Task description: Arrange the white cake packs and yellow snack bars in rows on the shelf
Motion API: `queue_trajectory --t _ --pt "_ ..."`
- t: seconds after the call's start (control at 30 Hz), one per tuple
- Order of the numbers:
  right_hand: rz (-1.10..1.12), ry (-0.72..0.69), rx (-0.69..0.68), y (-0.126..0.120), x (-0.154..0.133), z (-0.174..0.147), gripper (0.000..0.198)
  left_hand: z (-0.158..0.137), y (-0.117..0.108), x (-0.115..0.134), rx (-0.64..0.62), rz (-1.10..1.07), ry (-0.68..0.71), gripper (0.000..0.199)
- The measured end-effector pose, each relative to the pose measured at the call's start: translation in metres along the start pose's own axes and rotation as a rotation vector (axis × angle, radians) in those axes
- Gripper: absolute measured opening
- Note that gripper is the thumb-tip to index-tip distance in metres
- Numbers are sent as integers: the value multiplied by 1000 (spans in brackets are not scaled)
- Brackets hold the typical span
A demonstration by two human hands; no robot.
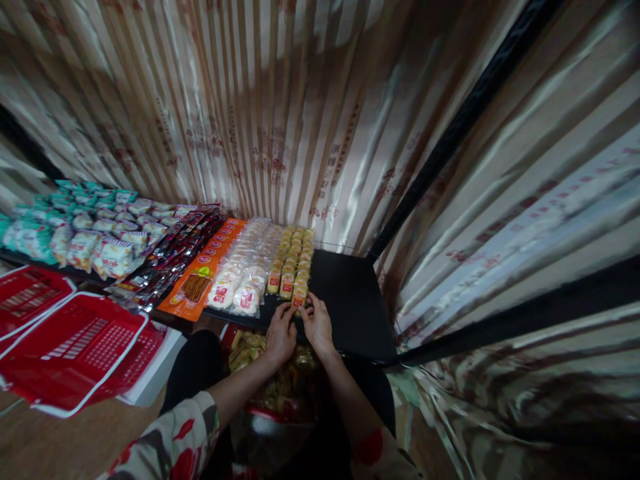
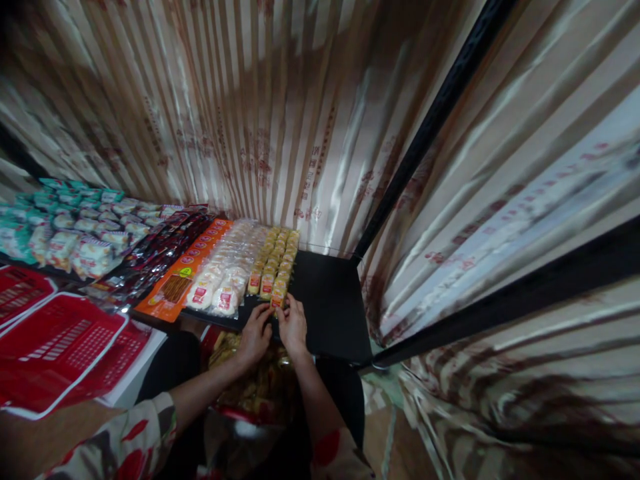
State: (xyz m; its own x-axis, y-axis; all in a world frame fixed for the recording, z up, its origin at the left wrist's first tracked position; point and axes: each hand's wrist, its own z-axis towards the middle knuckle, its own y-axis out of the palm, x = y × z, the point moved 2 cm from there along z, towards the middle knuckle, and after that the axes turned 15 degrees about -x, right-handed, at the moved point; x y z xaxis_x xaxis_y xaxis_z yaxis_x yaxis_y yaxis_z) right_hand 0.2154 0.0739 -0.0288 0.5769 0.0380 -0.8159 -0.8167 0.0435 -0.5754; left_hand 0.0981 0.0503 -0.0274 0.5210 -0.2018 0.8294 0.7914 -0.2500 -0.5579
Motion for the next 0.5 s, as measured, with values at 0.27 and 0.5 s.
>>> queue_trajectory --t 0.27,0.5 --pt "-134 17 -9 2 2 1 43 3 3 1 -37 117 -25 53" --pt "-220 37 -4 6 2 -1 45 1 8 -9 -24 94 -10 59"
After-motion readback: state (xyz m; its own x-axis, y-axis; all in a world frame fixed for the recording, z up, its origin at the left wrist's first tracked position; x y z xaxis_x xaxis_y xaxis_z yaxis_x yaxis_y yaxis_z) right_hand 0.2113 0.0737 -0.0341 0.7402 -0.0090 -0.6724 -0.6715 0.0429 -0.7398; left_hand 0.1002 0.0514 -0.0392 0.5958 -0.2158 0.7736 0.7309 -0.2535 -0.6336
